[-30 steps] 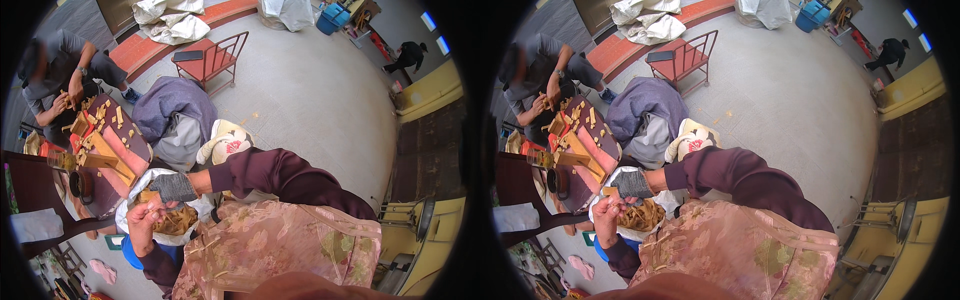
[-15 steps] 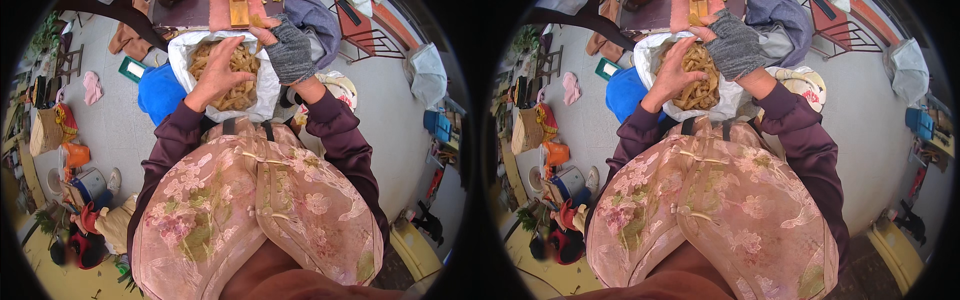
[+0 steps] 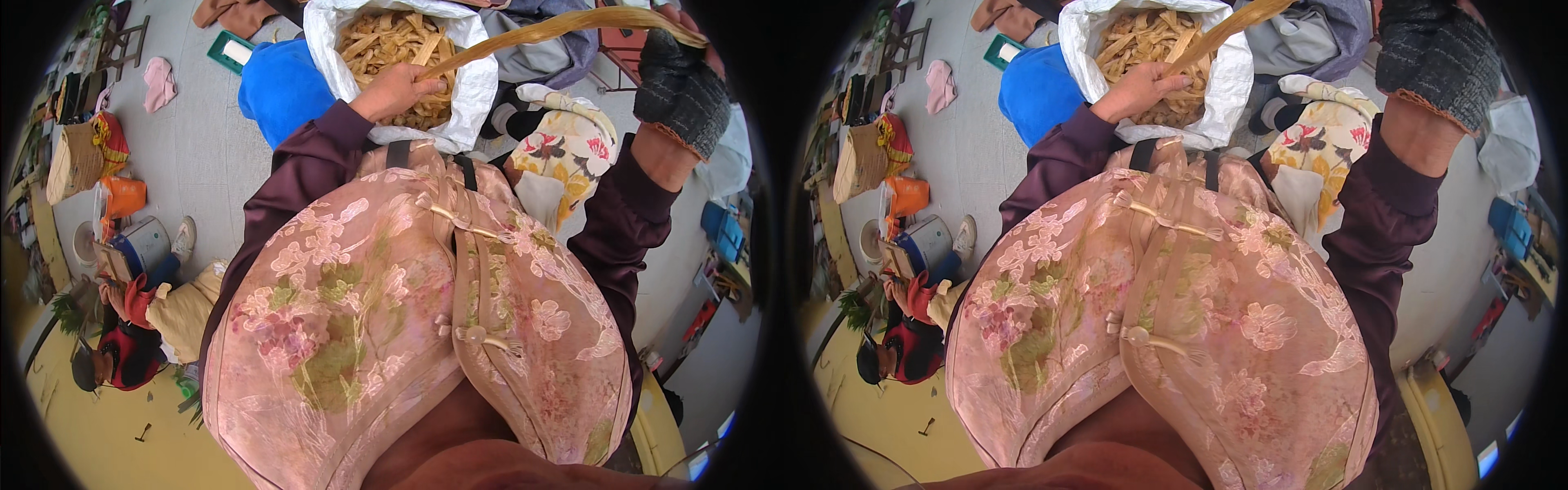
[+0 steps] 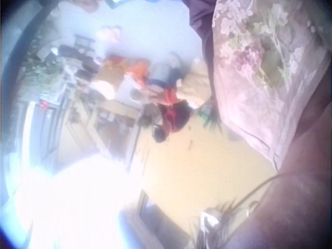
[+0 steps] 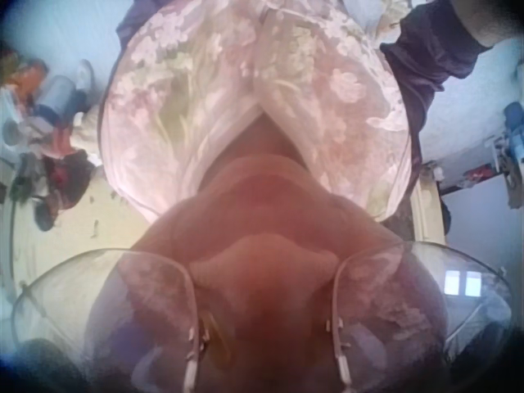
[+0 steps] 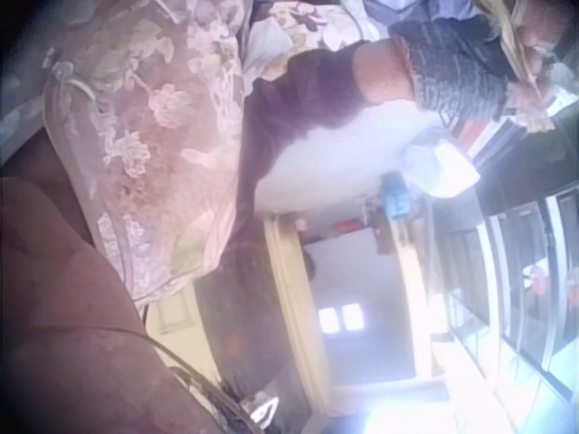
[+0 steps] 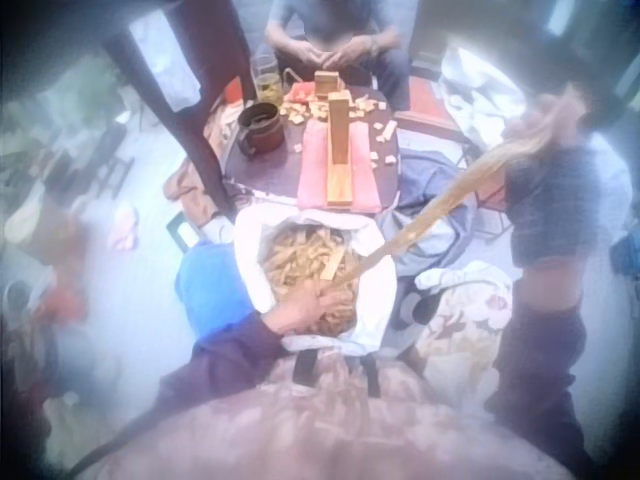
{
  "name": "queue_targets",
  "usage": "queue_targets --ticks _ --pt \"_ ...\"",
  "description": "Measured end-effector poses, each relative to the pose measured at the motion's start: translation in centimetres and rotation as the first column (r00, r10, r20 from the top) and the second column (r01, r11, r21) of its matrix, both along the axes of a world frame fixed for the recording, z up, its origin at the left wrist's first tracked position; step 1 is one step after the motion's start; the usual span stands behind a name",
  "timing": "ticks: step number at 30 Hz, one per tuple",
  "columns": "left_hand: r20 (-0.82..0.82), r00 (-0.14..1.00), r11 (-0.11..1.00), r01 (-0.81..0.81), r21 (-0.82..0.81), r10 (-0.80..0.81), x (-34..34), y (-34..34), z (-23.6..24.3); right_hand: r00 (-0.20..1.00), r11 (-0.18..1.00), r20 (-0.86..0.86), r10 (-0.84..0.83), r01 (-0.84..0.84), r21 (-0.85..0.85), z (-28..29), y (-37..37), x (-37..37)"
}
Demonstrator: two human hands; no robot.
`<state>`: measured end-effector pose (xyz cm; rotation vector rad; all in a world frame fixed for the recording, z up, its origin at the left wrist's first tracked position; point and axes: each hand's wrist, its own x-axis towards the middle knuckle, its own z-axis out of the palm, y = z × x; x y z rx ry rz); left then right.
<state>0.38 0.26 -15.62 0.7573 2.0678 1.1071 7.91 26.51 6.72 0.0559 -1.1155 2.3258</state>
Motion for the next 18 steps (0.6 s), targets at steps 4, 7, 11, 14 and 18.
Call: queue_targets --ticks 4,7,11,14,18 --pt "-0.056 0.997 0.997 0.041 -0.071 -0.045 -1.0 -0.1 4.8 0.998 0.999 -0.063 0.027 -0.026 0.024 1.8 0.5 3.5" --pt "-0.118 0.993 0.969 0.058 0.239 -0.031 -1.6 -0.8 7.2 0.996 0.999 -0.076 0.036 -0.033 0.037 2.3 0.6 5.4" --pt "-0.096 0.994 0.764 0.018 0.645 0.058 -2.2 -1.2 13.5 0.996 0.998 -0.081 0.045 -0.041 0.050 2.5 0.4 6.9" --pt "0.344 0.931 0.704 -0.324 0.632 0.120 -1.2 -2.3 18.6 0.994 0.997 -0.089 0.065 -0.061 0.043 3.1 0.3 7.4" --pt "0.229 0.970 0.430 -0.242 0.870 0.082 -3.1 -2.9 21.6 0.991 0.994 -0.098 0.096 -0.091 0.058 2.9 -0.4 7.6"
